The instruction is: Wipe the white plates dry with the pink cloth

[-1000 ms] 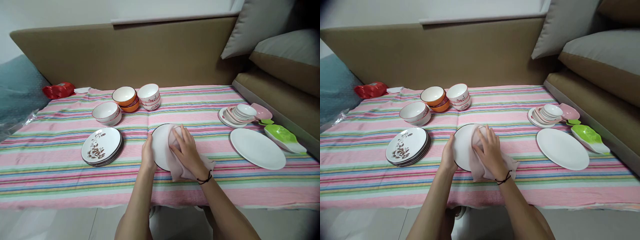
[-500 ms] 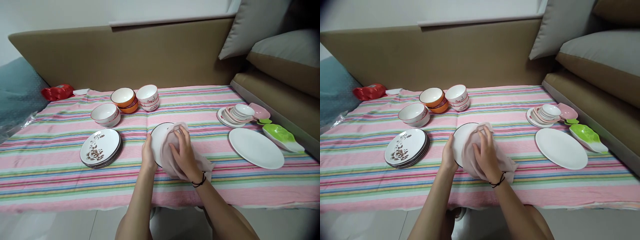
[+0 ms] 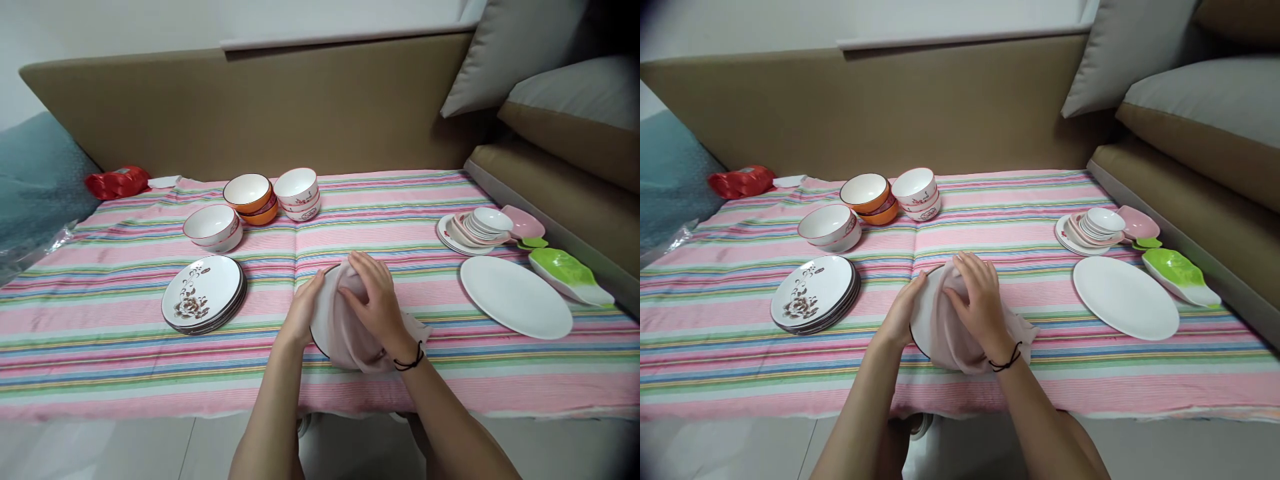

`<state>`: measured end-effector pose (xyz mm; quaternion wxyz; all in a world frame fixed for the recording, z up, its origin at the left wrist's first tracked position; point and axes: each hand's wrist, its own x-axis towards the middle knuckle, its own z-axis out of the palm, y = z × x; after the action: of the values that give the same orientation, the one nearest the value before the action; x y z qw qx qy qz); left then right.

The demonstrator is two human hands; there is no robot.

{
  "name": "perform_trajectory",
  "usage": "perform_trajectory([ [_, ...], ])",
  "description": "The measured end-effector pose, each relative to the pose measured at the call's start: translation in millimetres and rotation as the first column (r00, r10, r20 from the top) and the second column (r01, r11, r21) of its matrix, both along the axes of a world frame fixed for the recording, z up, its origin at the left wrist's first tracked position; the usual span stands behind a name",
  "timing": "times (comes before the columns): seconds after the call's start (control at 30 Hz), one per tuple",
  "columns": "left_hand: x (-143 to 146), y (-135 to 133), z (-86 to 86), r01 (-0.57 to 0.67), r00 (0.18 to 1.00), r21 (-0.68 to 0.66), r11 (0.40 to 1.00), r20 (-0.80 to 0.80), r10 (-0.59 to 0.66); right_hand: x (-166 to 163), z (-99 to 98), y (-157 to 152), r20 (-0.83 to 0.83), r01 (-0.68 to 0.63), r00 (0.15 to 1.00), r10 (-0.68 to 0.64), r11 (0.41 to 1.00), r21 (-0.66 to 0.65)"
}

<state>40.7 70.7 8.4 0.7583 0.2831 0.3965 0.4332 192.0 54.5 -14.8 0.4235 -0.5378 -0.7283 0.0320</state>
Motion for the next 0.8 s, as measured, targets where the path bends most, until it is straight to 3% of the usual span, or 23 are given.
perform_trajectory([
  [0.17, 1, -2, 0.1, 0.023, 1.0, -0.025, 0.999, -0.007, -0.023, -3, 3.4, -1, -0.023, -0.03, 0.999, 0.03, 1.0, 0.004],
  [0.37, 2, -1, 6.2, 0.014, 0.998, 0.053, 0.999, -0.064, -0.011, -4, -4.8, 3, -0.163, 0.119, 0.981, -0.109, 0.991, 0.055],
  [0.53, 1, -1, 2.5, 0.014, 0.982, 0.049, 0.999, -0.191, -0.005, 2, -8.7, 7, -0.205, 0.052, 0.977, -0.056, 0.998, -0.026],
  [0.8, -1, -2, 3.9, 0.03, 0.975, 0.073, 0.997, -0.221, -0.013, 4, -1.4, 5, -0.29, -0.024, 0.957, 0.01, 0.999, -0.047],
])
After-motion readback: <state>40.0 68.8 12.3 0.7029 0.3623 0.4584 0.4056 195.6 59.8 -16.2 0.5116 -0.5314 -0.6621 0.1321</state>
